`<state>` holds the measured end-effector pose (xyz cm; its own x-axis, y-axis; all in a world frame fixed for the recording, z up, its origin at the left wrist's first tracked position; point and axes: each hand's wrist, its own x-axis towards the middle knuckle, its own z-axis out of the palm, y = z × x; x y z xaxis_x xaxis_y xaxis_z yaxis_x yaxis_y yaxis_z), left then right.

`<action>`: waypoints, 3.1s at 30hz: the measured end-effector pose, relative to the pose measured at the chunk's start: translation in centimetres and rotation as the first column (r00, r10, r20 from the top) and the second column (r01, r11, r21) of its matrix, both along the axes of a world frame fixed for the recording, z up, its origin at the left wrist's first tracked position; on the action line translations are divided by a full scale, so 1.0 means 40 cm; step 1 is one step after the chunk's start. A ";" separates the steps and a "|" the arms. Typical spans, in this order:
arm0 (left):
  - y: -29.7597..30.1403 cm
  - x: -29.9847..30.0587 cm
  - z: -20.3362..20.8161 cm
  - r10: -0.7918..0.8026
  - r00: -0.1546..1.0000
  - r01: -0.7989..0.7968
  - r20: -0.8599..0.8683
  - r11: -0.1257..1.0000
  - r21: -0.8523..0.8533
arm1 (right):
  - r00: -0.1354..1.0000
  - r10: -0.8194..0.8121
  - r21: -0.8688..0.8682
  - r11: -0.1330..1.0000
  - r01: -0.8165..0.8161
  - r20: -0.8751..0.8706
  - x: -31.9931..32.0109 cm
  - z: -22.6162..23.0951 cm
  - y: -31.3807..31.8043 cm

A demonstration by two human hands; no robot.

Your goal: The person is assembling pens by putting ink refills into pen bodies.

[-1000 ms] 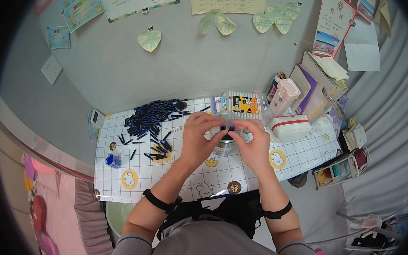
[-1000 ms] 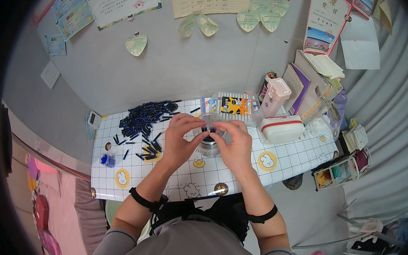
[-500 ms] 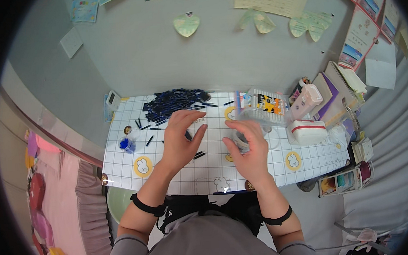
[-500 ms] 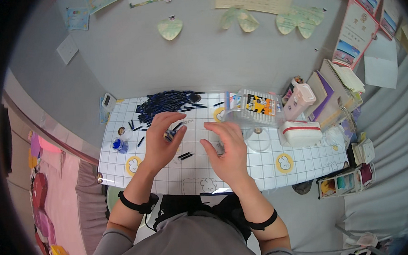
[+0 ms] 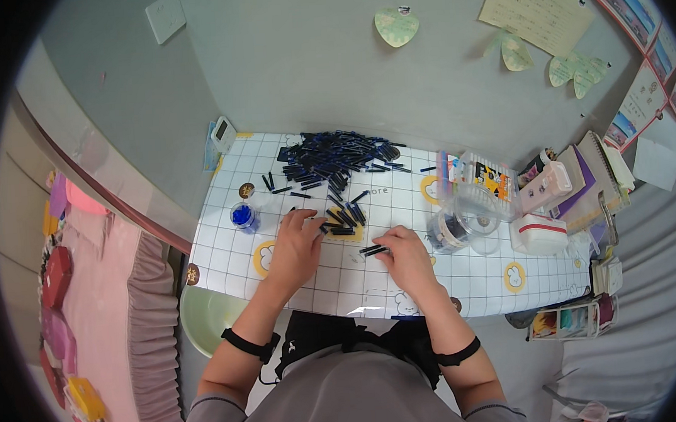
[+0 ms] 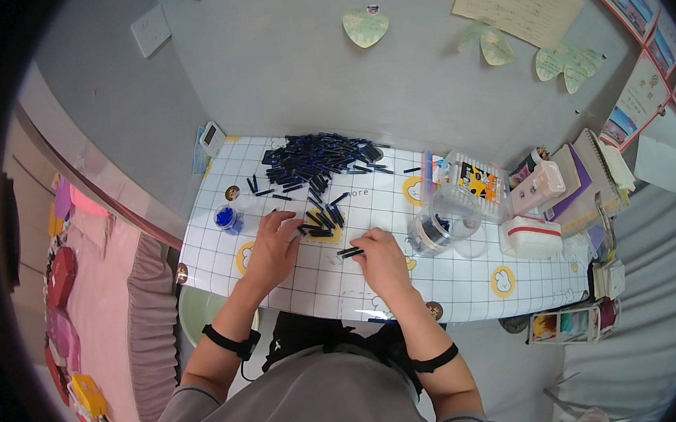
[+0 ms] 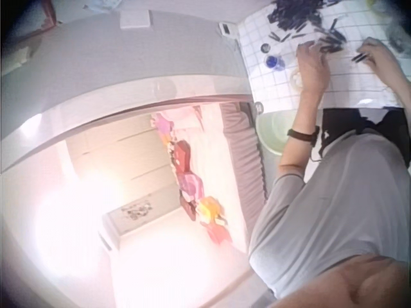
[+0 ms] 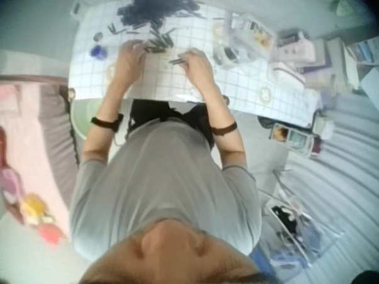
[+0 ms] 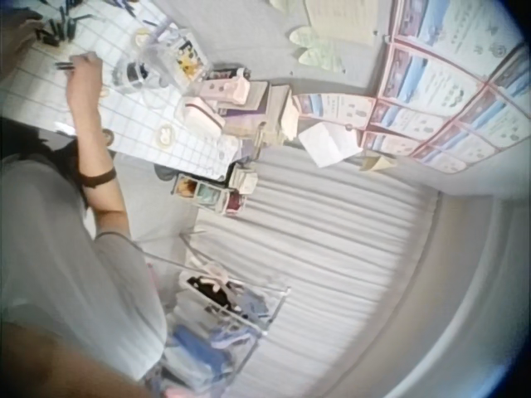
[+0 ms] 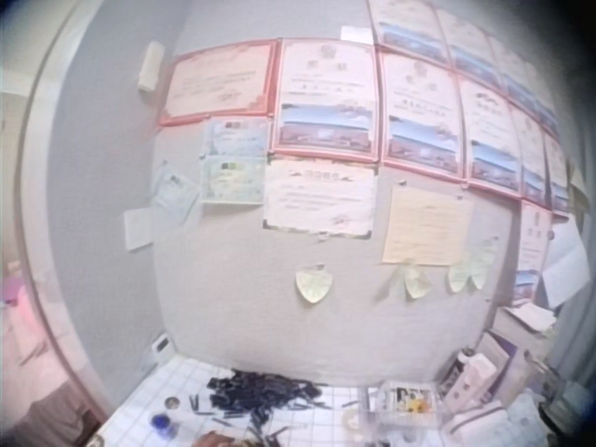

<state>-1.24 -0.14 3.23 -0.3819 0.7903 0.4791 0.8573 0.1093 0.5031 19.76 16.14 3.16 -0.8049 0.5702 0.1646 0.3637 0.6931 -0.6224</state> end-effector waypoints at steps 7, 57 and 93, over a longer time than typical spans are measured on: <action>0.006 0.072 0.019 -0.187 0.970 0.199 0.157 0.978 -0.064 | 0.993 0.121 -0.122 0.985 -0.119 0.004 -0.035 -0.004 -0.013; -0.024 0.057 0.016 -0.138 0.972 0.163 0.191 0.979 -0.125 | 0.936 0.026 0.226 0.968 -0.111 0.352 -0.088 0.042 -0.056; 0.040 0.143 -0.025 -0.179 0.819 0.239 0.545 0.970 -0.042 | 0.968 -0.078 -0.218 0.976 0.026 -0.238 0.058 -0.049 -0.032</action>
<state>4.47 1.44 2.22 -0.3735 0.9137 0.1599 0.4660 0.0357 0.8841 22.07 14.85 1.20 -0.7236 0.6531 0.2233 0.2148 0.5205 -0.8264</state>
